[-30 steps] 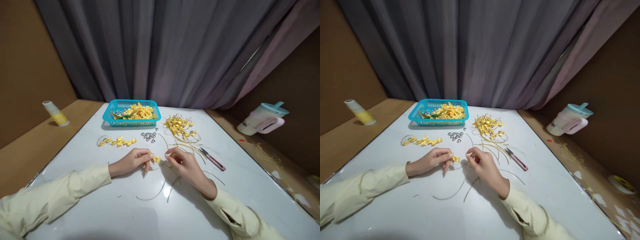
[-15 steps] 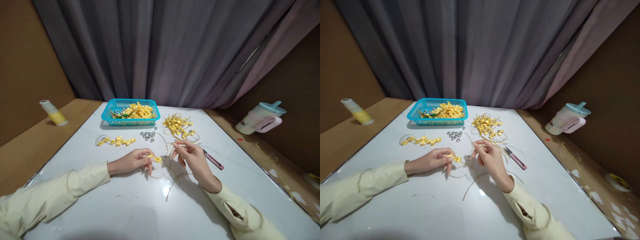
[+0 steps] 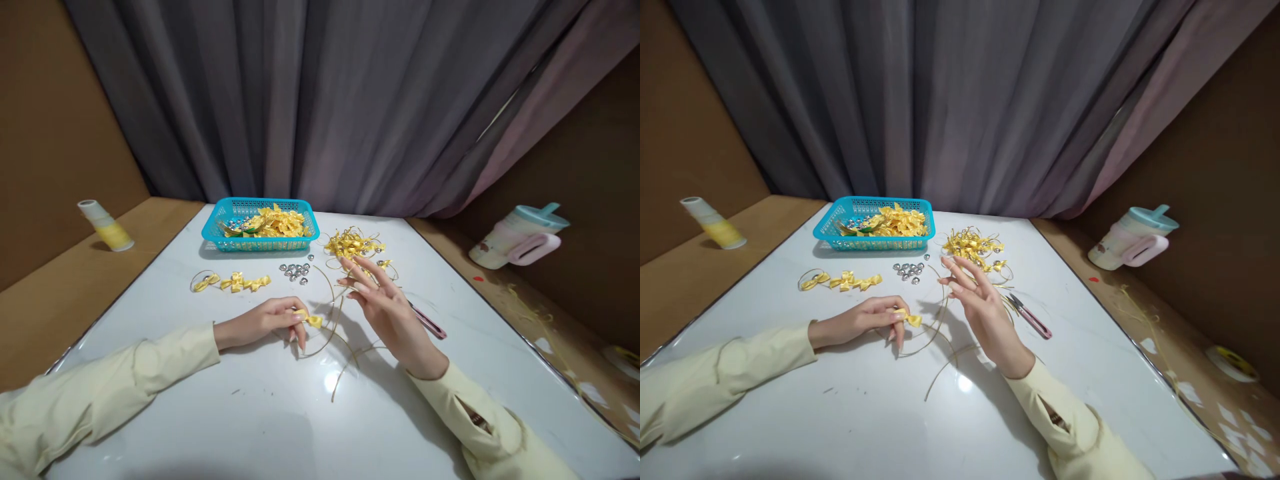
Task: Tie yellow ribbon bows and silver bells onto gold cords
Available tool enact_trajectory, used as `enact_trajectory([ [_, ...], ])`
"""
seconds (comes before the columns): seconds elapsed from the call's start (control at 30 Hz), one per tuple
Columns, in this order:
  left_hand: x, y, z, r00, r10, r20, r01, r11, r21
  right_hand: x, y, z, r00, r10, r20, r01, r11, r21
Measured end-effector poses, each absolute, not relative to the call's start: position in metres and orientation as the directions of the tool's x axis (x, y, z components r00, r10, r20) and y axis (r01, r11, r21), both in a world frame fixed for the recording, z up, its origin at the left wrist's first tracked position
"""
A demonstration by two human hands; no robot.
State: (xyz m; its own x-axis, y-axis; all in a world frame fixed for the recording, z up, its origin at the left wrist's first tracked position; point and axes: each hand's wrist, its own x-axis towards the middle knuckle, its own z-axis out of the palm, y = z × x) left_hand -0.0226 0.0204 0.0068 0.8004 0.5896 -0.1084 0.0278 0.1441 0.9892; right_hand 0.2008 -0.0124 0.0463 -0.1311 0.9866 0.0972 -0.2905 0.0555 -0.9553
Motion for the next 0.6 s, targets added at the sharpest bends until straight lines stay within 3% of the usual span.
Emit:
enact_trajectory([
  [0.23, -0.021, 0.020, 0.009, 0.800, 0.587, -0.130, 0.052, 0.147, 0.988, 0.221, 0.001, 0.053, -0.059, 0.995, 0.078, -0.426, 0.046, -0.904],
  [0.6, -0.023, 0.023, 0.010, 0.804, 0.579, -0.135, 0.062, 0.144, 0.988, 0.255, 0.015, 0.068, 0.257, 0.966, 0.025, -0.461, 0.146, -0.875],
])
